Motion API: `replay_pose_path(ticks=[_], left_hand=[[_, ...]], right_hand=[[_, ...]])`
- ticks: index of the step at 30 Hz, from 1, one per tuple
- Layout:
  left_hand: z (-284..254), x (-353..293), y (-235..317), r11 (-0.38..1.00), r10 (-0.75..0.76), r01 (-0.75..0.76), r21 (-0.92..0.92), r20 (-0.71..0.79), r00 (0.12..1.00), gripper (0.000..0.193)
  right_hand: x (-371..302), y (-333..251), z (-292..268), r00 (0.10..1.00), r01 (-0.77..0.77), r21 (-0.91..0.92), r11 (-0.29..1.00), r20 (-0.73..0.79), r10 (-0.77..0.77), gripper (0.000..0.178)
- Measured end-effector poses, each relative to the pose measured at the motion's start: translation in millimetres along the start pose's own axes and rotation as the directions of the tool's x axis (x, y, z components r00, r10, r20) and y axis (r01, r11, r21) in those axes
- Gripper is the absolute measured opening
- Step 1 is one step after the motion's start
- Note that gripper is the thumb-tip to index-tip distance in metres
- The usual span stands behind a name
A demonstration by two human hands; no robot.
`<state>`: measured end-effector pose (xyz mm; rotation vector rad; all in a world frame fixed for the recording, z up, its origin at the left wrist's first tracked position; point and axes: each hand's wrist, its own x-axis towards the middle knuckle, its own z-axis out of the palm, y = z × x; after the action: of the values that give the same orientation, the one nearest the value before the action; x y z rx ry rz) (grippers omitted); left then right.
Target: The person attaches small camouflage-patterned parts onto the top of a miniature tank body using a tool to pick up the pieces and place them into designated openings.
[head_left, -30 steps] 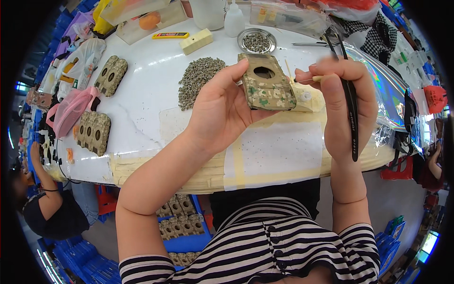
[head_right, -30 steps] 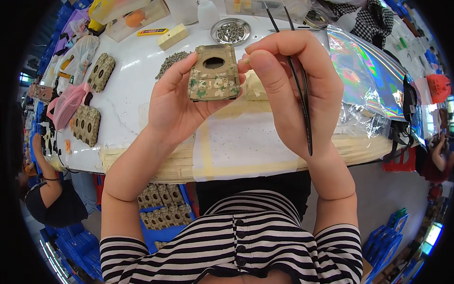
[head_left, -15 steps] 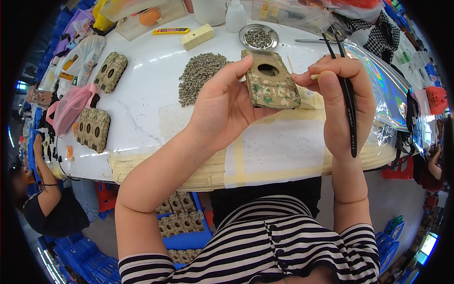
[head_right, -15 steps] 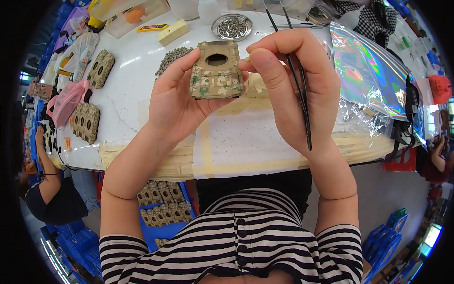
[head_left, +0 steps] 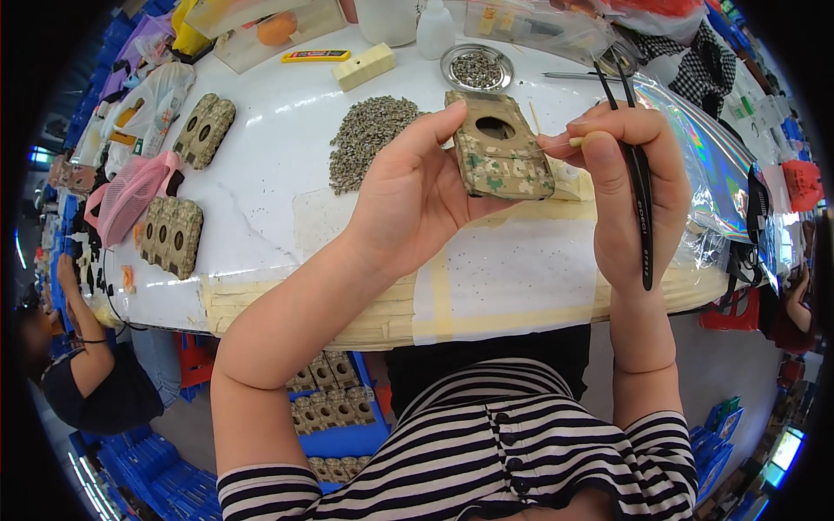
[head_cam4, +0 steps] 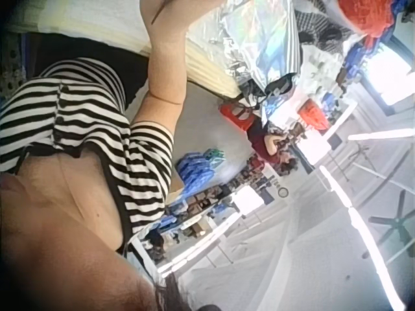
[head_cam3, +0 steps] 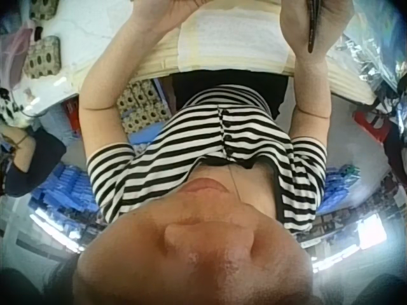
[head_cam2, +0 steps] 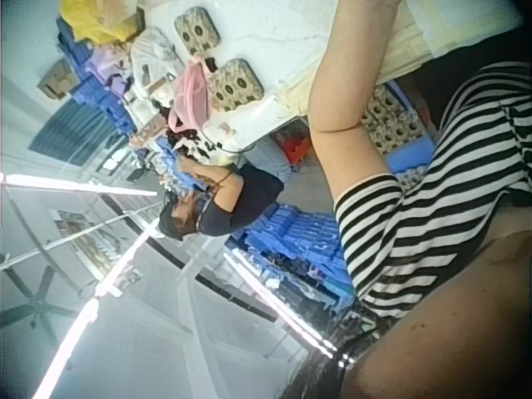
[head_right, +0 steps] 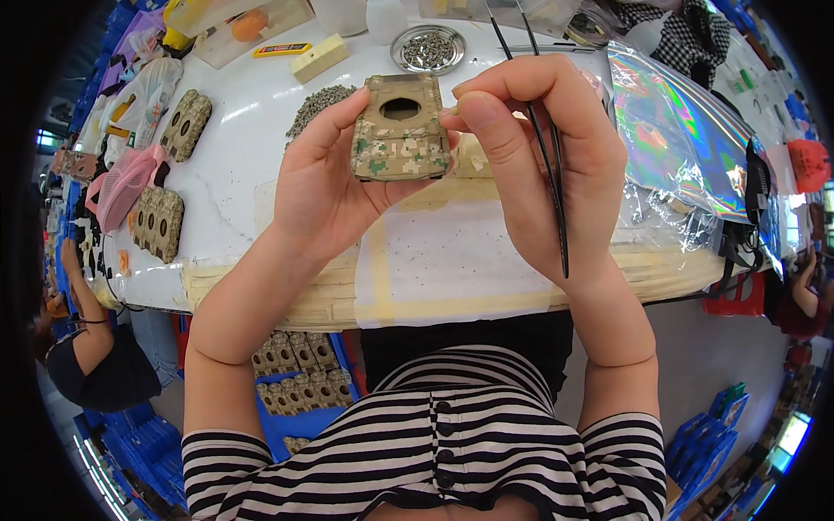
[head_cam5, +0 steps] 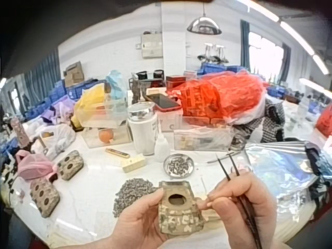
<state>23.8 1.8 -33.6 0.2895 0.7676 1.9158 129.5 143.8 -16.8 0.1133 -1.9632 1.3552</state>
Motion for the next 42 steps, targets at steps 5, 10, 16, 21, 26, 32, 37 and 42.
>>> replay_pose_path(ticks=[5, 10, 16, 21, 26, 32, 37, 42], left_hand=[[-0.4, 0.4, 0.0, 1.000, -0.004, 0.004, -0.004, -0.006, 1.000, 0.048], [2.1, 0.1, 0.2, 1.000, 0.006, -0.005, 0.012, -0.018, 1.000, 0.049], [-0.1, 1.8, 2.8, 0.999, 0.037, -0.037, 0.025, 0.002, 0.999, 0.050], [-2.8, 3.2, 1.1, 0.999, 0.051, -0.051, 0.017, -0.007, 0.999, 0.051], [-4.9, 5.7, 2.4, 0.997, 0.072, -0.072, 0.031, -0.004, 0.997, 0.051], [-5.9, 5.0, 1.8, 0.995, 0.101, -0.101, 0.022, 0.002, 0.995, 0.050], [-6.1, 4.8, 1.4, 0.993, 0.106, -0.106, 0.046, 0.001, 0.994, 0.050], [-8.5, 5.8, 1.0, 0.992, 0.111, -0.111, 0.057, -0.004, 0.994, 0.050]], right_hand=[[0.3, -0.4, 0.1, 1.000, -0.017, 0.022, 1.000, 0.001, 0.017, 0.005], [-1.0, -1.1, -2.0, 0.993, -0.071, 0.118, 0.990, -0.090, 0.082, 0.009], [-6.8, 0.5, -32.5, 0.984, 0.054, -0.375, 0.926, -0.140, -0.114, 0.006], [-13.7, 6.5, -34.2, 0.978, 0.152, -0.678, 0.719, -0.002, -0.208, 0.009], [-16.2, 14.1, -33.6, 0.979, 0.192, -0.740, 0.645, 0.093, -0.184, 0.012], [-30.0, 12.1, -51.0, 0.989, 0.143, -0.724, 0.675, 0.083, -0.120, 0.028], [-64.2, -0.2, -60.9, 0.999, -0.050, -0.473, 0.880, -0.032, 0.040, 0.049], [-99.4, -8.9, -53.7, 0.958, -0.284, -0.248, 0.926, -0.043, 0.282, 0.034]])
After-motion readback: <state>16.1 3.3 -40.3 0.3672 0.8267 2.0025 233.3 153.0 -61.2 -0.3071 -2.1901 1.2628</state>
